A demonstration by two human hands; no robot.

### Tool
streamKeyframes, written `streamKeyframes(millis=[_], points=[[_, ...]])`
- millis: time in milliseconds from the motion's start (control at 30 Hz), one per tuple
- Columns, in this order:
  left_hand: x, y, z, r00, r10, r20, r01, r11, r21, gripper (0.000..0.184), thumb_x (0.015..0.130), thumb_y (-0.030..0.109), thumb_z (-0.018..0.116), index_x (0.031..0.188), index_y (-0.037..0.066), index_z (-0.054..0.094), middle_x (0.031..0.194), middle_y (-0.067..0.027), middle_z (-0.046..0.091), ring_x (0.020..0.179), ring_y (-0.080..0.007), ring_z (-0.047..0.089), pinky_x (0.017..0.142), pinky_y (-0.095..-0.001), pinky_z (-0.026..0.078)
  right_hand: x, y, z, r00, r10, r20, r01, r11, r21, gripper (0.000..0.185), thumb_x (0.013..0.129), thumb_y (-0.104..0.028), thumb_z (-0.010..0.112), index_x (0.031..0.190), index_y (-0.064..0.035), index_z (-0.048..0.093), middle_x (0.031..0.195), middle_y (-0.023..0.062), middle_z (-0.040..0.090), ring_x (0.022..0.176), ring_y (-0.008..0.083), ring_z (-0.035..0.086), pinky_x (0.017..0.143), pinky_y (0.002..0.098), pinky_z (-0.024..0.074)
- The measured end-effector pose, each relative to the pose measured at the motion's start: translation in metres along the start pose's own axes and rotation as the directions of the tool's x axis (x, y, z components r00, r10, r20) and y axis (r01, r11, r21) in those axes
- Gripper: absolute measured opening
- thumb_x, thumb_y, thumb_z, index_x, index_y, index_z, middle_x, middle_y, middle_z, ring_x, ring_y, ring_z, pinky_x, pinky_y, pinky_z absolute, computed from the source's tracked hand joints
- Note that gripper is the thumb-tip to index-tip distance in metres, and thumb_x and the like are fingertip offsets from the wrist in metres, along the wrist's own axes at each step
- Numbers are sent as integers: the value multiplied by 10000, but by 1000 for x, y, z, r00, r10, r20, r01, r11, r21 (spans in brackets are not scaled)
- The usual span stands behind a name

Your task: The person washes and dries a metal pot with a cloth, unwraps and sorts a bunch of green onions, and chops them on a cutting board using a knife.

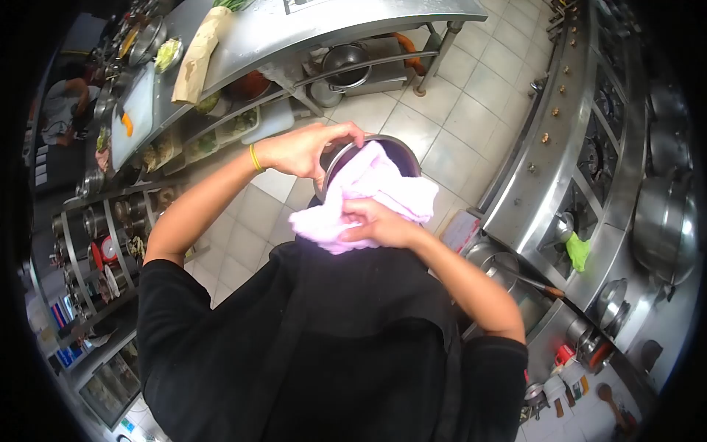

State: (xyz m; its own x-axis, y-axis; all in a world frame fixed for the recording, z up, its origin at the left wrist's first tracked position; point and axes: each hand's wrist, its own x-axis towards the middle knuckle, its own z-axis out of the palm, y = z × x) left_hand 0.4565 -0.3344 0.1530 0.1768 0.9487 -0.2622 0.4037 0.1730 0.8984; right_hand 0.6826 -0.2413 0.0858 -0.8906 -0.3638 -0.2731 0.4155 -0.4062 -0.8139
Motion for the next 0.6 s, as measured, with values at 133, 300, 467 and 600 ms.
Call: streamKeyframes(millis=[133,300,467,600], points=[[20,-37,-36,989,144,-43,-135,977,166,461,529,23,818,904,16,549,1113,-217,632,1181,-318,567,811,-413,502,23,-9,-63,860,323,-395,-374,925,-59,258,866,-20,579,1121,-9,618,1030,102,661,941,197,645,830,346,517],[33,-65,-99,965,245,-96,-228,961,156,427,520,85,855,821,8,562,1113,-255,618,1285,-359,472,943,-420,476,55,-122,-111,924,-355,-142,-118,89,-989,238,704,75,579,928,26,642,878,194,633,799,342,628,725,385,507],[16,-89,-144,959,234,-158,-249,965,-79,420,552,36,837,868,33,562,806,-33,619,826,-143,598,758,-329,496,105,-188,-92,627,-778,37,-86,-116,-989,341,697,37,672,1022,-68,681,958,120,607,831,279,623,703,386,517],[-5,-93,-168,951,228,-209,-264,951,-163,463,490,-5,823,860,20,546,850,-11,563,818,-84,511,730,-247,457,143,-170,-104,941,-282,188,-10,-579,-816,321,734,-198,659,1049,-140,670,1019,64,565,1031,243,543,876,374,431]])
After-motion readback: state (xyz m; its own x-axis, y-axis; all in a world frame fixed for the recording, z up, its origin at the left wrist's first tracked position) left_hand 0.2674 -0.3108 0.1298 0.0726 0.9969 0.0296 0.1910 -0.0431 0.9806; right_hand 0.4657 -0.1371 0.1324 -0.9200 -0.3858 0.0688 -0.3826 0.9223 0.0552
